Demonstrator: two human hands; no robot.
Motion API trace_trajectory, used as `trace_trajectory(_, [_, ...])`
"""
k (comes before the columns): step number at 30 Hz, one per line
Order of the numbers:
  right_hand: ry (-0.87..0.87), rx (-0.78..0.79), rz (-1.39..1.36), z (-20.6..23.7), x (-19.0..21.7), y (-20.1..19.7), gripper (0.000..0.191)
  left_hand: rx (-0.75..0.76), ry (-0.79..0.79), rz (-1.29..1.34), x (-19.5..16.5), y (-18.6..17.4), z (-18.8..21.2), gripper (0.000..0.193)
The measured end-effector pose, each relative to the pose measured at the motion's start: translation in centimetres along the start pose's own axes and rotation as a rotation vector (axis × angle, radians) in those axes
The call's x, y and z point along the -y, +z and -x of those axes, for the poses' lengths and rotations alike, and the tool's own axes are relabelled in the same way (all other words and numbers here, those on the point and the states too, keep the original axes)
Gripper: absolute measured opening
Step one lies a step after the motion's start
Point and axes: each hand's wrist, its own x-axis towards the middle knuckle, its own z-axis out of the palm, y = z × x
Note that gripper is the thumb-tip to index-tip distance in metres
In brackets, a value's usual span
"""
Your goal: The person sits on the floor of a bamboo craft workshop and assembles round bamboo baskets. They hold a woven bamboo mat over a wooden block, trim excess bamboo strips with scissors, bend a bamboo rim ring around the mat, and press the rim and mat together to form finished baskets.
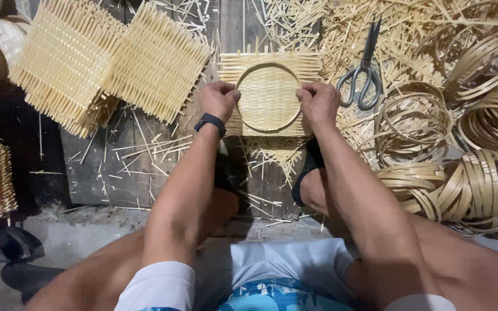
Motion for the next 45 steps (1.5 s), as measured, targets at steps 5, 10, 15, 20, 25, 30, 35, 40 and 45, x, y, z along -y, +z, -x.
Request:
trace_trajectory(5, [0.100,0.049,-0.012,-0.2,0.1,-0.1,0.020,0.066,-0.078,0.058,-0.5,-0.3,-0.4,0.022])
trace_trajectory(10, [0.079,0.081,0.015,-0.6,-0.1,-0.5,0.020,0.047,-0.098,0.033,-0.5,0.1,-0.5,0.022])
trace_trajectory(15, [0.133,0.175,0.046,-1.6,-0.8,-0.8,0.021,0.061,-0.095,0.180,1.0,0.6,0.0,0.020])
trace_trajectory(20, [0.146,0.270,0.006,-2.7,0.9,-2.1,0.024,0.131,-0.188,0.369,1.2,0.2,-0.5,0.020])
trace_trajectory(25, [0.012,0.447,0.376,-2.2,7.1,-3.1,0.058,0.240,0.003,-0.164,-3.1,-2.5,-2.5,0.021])
trace_trajectory(30, [-0.615,0.566,0.677,3.1,10.5,2.7,0.095,0.141,0.728,-0.128,-6.3,1.3,-4.4,0.021])
trace_trajectory(35, [-0.759,0.526,0.863,3.9,7.5,5.3,0.080,0.202,0.640,0.033,-4.8,3.5,-5.0,0.019])
trace_trajectory(40, [-0.815,0.456,0.829,4.7,5.5,5.6,0.079,0.204,0.629,0.099,-4.4,3.6,-4.6,0.018])
trace_trajectory(45, [-0.862,0.442,0.887,5.2,3.9,6.3,0.065,0.222,0.599,0.062,-4.4,3.9,-4.1,0.018])
